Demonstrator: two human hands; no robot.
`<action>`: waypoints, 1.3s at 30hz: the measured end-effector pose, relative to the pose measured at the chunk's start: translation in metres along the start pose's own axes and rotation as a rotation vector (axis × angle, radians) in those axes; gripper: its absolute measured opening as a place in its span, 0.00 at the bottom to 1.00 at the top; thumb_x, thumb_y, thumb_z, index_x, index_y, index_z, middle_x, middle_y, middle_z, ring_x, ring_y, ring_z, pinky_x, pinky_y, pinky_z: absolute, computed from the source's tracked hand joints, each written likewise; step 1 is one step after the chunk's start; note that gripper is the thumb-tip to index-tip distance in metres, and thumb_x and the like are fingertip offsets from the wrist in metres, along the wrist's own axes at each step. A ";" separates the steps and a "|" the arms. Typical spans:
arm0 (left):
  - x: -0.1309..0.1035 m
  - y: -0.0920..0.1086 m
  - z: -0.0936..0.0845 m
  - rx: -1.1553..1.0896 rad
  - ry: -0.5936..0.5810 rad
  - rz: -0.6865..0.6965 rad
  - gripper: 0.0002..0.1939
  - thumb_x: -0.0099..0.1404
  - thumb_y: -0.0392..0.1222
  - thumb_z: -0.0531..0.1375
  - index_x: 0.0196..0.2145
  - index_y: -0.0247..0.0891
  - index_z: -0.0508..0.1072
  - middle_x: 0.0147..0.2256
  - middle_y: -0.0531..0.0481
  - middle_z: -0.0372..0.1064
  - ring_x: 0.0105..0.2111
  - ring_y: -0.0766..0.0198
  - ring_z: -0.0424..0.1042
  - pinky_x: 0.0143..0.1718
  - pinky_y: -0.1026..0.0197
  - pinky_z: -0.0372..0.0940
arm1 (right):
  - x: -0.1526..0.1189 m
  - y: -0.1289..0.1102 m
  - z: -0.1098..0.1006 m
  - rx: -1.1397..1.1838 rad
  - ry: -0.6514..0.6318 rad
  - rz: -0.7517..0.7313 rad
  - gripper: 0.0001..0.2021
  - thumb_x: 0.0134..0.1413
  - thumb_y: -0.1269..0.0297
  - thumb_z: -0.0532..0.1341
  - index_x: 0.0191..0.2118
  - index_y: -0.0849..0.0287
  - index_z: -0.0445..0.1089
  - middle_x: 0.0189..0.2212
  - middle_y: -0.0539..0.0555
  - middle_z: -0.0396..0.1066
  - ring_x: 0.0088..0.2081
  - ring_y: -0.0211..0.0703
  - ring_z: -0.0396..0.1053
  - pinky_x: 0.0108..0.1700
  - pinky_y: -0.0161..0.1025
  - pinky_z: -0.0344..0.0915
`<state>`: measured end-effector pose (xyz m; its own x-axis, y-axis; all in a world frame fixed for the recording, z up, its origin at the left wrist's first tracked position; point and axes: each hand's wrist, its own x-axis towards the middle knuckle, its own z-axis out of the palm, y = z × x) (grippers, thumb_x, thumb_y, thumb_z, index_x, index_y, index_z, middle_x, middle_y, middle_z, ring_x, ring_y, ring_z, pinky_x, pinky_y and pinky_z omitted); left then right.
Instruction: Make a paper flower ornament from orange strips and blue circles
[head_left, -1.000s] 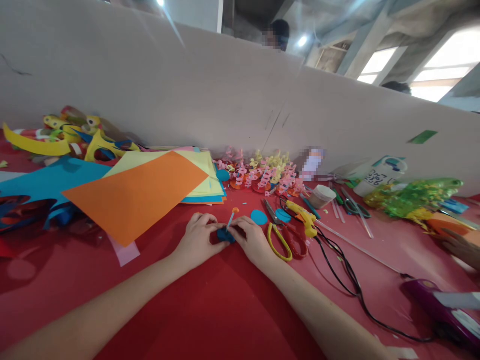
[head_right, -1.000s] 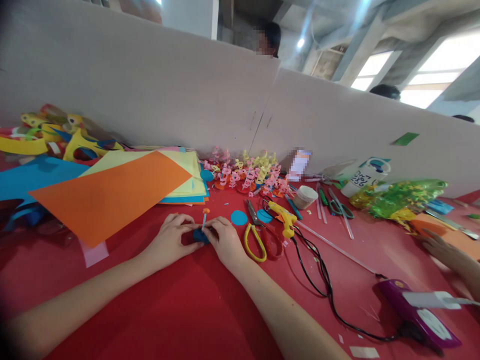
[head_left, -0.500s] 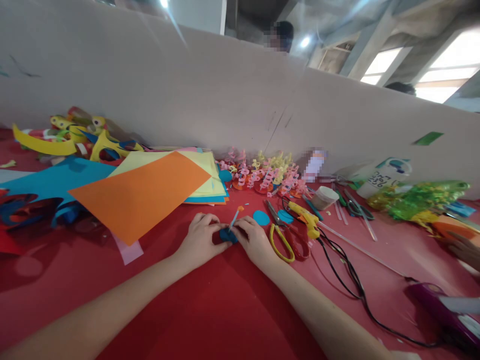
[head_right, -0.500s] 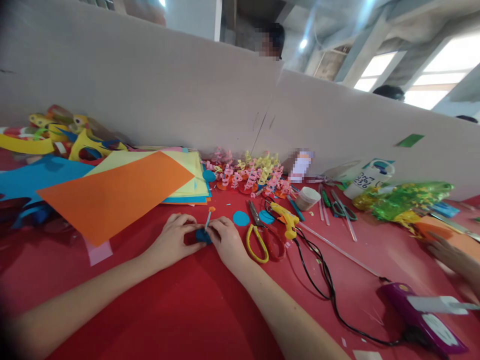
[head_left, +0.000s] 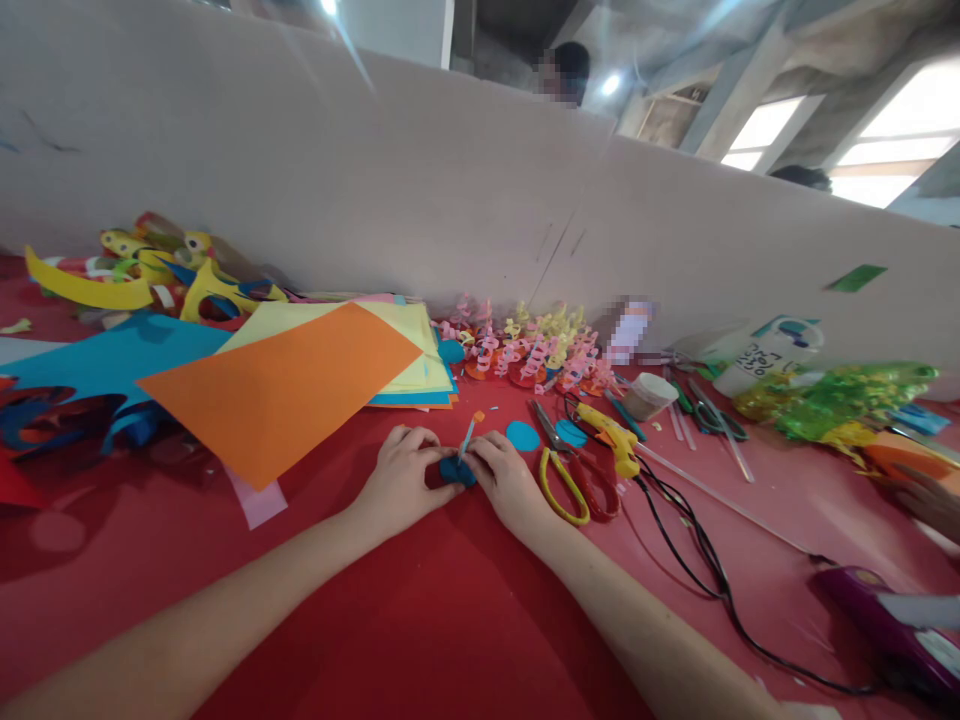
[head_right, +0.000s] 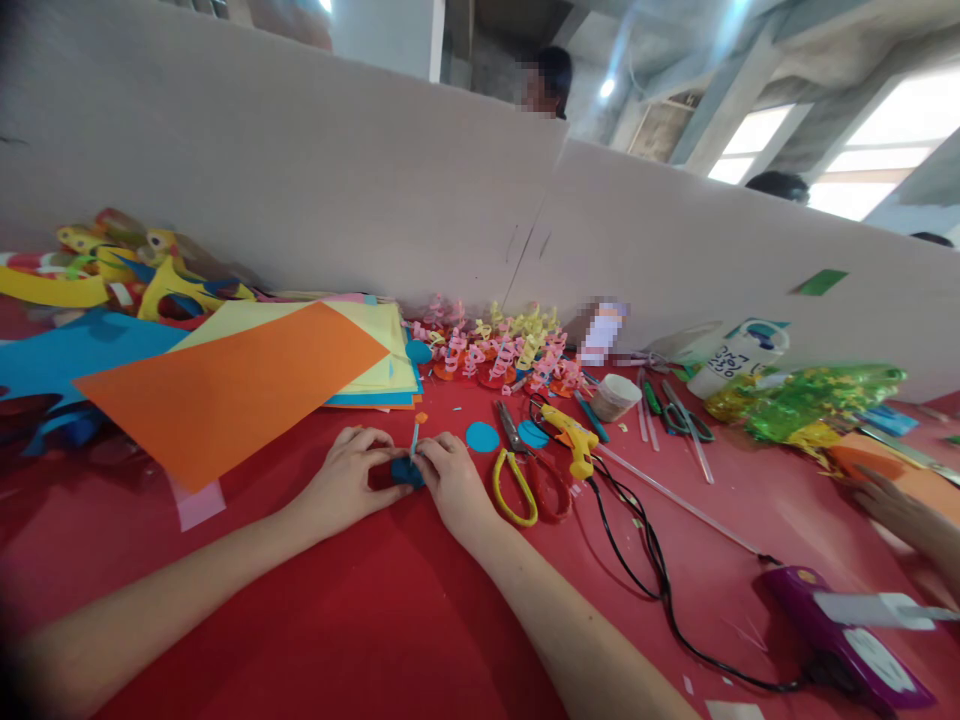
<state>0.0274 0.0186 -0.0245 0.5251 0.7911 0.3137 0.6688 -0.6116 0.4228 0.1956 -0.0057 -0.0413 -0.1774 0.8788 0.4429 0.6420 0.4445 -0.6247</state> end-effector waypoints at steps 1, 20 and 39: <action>0.000 0.000 0.000 -0.002 -0.002 0.001 0.17 0.52 0.49 0.63 0.40 0.41 0.76 0.38 0.46 0.66 0.40 0.53 0.60 0.44 0.51 0.59 | 0.000 0.000 0.000 0.000 -0.006 0.002 0.07 0.58 0.70 0.54 0.31 0.58 0.67 0.31 0.54 0.66 0.35 0.43 0.64 0.40 0.39 0.63; 0.002 -0.002 -0.003 -0.133 0.069 0.003 0.15 0.57 0.43 0.60 0.43 0.42 0.74 0.37 0.47 0.69 0.40 0.56 0.63 0.45 0.51 0.60 | -0.001 -0.002 -0.004 0.020 -0.012 0.001 0.07 0.57 0.72 0.54 0.31 0.58 0.68 0.29 0.53 0.67 0.34 0.42 0.65 0.38 0.37 0.64; 0.025 -0.001 -0.003 -0.413 0.164 0.011 0.07 0.58 0.45 0.60 0.27 0.41 0.74 0.28 0.53 0.73 0.35 0.61 0.69 0.41 0.56 0.63 | 0.000 0.002 -0.005 0.045 -0.003 0.042 0.05 0.55 0.72 0.57 0.33 0.59 0.70 0.32 0.55 0.69 0.36 0.42 0.67 0.40 0.38 0.64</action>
<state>0.0383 0.0388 -0.0148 0.4180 0.7966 0.4367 0.3796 -0.5899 0.7127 0.2003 -0.0062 -0.0392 -0.1533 0.8973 0.4139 0.6146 0.4146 -0.6712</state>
